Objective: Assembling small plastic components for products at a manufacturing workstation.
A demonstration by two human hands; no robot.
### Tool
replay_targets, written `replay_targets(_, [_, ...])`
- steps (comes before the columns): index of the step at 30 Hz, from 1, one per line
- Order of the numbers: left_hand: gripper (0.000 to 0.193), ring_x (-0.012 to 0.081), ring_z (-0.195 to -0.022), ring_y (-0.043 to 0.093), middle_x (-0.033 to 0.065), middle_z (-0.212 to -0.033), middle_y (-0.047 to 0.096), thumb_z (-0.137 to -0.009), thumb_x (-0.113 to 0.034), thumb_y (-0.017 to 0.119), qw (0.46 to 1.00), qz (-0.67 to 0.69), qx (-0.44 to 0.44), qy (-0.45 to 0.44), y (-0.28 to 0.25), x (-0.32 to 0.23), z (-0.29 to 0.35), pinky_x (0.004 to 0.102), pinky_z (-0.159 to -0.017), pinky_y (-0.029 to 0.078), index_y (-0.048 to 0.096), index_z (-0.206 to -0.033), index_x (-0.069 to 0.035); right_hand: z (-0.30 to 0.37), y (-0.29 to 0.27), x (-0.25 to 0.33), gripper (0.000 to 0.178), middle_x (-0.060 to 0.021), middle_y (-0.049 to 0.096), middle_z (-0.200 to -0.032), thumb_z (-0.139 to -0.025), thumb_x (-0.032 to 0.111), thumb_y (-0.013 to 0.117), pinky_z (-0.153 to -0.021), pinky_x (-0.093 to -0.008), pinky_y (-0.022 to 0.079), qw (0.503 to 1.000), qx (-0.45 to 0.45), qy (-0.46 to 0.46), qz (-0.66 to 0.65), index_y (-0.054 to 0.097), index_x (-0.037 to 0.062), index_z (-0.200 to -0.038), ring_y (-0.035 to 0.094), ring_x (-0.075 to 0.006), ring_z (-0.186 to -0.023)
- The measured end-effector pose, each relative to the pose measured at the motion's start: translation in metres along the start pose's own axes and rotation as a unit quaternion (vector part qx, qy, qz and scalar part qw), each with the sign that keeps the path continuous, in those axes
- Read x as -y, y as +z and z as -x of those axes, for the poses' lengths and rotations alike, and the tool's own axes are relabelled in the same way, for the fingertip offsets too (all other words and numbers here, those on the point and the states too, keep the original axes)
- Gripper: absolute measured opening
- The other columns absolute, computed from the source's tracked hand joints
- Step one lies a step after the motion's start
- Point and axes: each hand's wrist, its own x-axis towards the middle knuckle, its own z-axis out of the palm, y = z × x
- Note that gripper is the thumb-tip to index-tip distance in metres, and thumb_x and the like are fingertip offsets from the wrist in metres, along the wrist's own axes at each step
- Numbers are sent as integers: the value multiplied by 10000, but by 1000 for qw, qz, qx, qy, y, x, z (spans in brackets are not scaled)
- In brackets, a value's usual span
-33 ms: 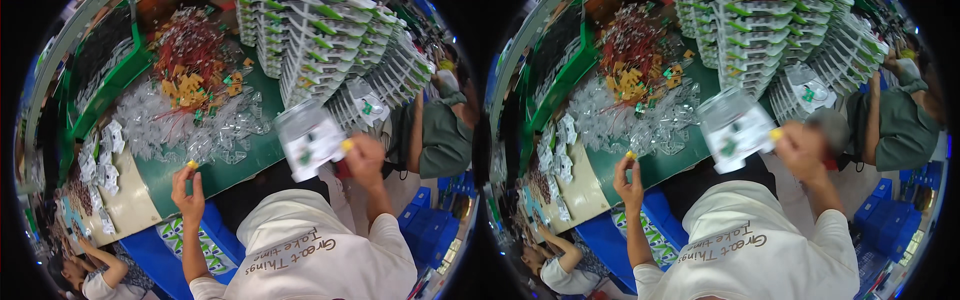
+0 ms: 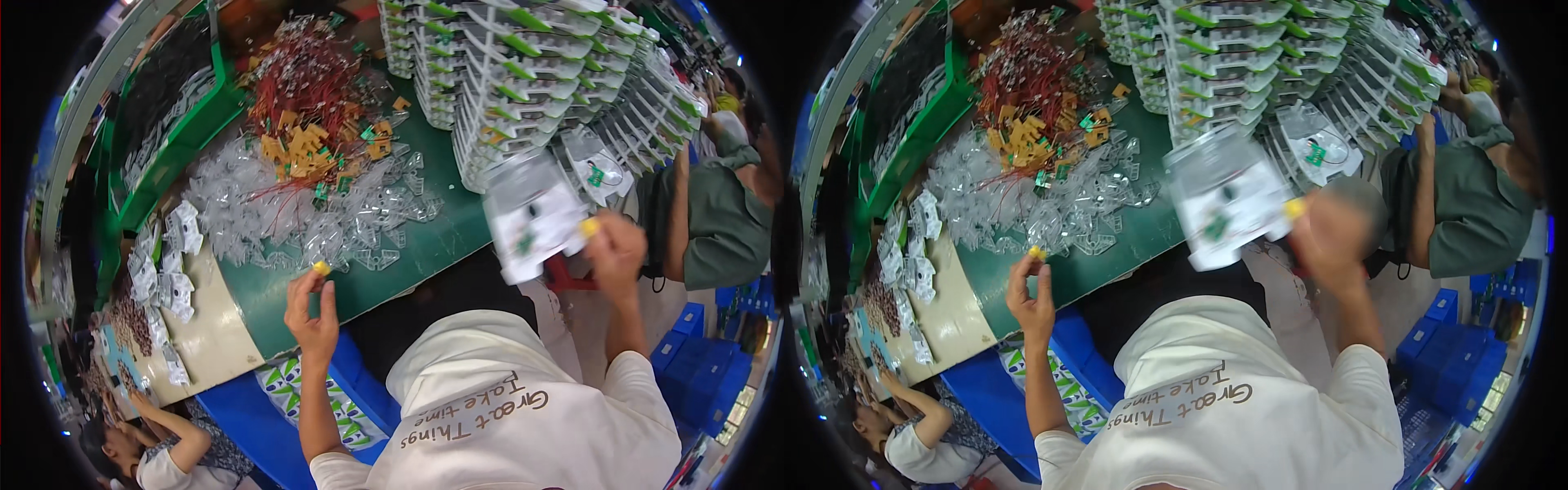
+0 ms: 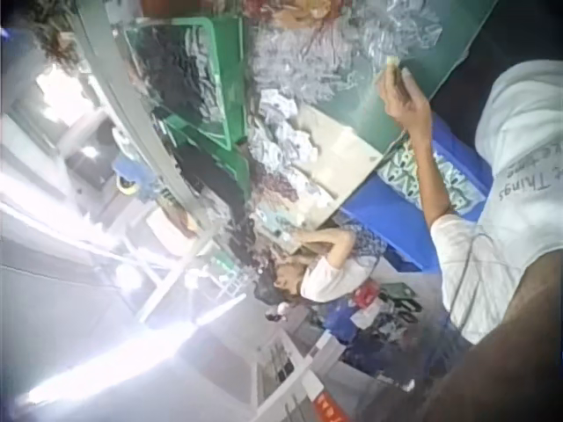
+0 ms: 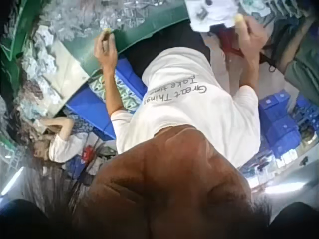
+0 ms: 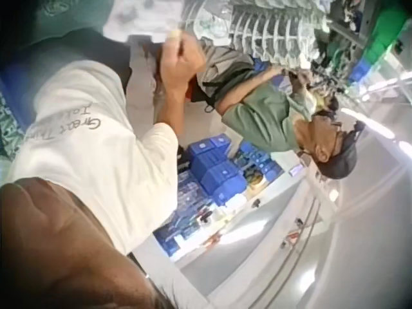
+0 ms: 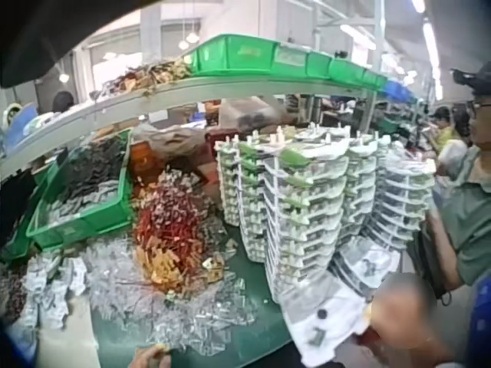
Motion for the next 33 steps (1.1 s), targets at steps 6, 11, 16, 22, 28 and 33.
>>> replay_targets(6, [272,235,-826,654,146,-976,672,-845,48,702,997,25,73,27,33,-19,-12,322,-752,529,648,-1112,34,-18,-73,-63,257,1,562,-630,-986,167,571,-490,-189,355,976,-47,158,-144,613,22,-779,489,-29,-535])
replay_targets(11, [290,249,-828,671,158,-992,680,-843,42,706,996,22,84,23,36,-20,-7,323,-743,547,646,-1126,31,-24,-68,-100,251,-6,571,-626,-989,174,569,-476,-199,359,967,-48,188,-165,620,20,-797,484,-40,-515])
replay_targets(16, [302,249,-838,678,153,-976,685,-835,41,715,998,-3,69,-15,23,-12,5,318,-749,552,651,-1131,29,-24,-57,-118,267,-1,557,-624,-999,199,581,-471,-198,357,967,-72,188,-155,620,20,-804,472,-60,-509])
replay_targets(22, [272,222,-803,684,131,-944,699,-818,35,731,995,78,58,-35,33,-1,3,307,-720,541,686,-1086,18,8,-64,-113,315,31,515,-659,-1029,211,533,-507,-192,280,954,-281,60,-82,636,3,-815,398,-14,-567])
replay_targets(28, [228,235,-772,675,127,-899,712,-808,28,731,996,83,16,-39,32,5,10,327,-692,528,697,-1034,18,-40,82,54,126,-84,639,-687,-766,-50,738,-552,-285,481,970,56,-190,-138,709,5,-875,598,-181,-600])
replay_targets(33, [194,261,-759,664,129,-889,711,-813,31,718,996,89,9,-11,29,5,12,343,-677,517,699,-1006,17,-104,215,69,126,-119,695,-880,-837,51,695,-581,-336,503,987,29,-132,-83,713,13,-956,642,-235,-638])
